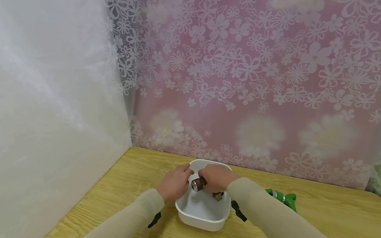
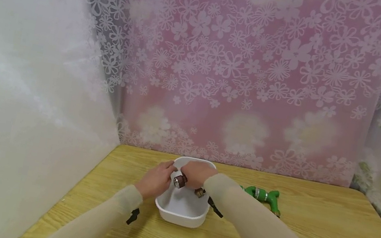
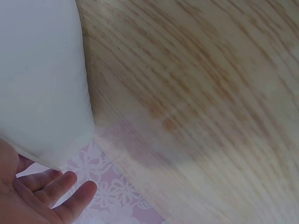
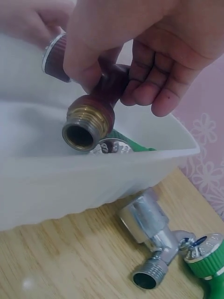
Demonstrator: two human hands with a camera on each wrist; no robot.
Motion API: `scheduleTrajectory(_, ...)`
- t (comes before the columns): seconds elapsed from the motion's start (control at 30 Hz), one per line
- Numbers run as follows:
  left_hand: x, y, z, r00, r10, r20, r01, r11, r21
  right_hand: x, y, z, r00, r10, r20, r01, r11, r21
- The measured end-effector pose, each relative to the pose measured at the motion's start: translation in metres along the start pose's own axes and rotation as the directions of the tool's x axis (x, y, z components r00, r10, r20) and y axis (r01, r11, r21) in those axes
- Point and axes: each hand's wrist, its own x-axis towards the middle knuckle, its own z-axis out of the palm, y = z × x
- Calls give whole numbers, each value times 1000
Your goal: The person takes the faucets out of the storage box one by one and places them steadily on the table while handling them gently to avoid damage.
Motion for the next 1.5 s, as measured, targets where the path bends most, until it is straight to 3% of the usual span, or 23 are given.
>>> scheduleTrajectory(0.93, 1, 3, 1, 999, -35, 0, 35, 999, -6, -42, 26, -18, 1000, 8, -7, -7, 991, 132)
scheduleTrajectory(1.27, 0, 5, -2, 999, -44, 32, 44, 999, -1, -61, 50, -14, 999, 36, -9, -35, 995, 96)
scheduleTrajectory(1.5, -1, 6, -5, 998, -45, 39, 45, 999, -3, -76, 67, -12, 999, 48, -21, -45, 990, 133)
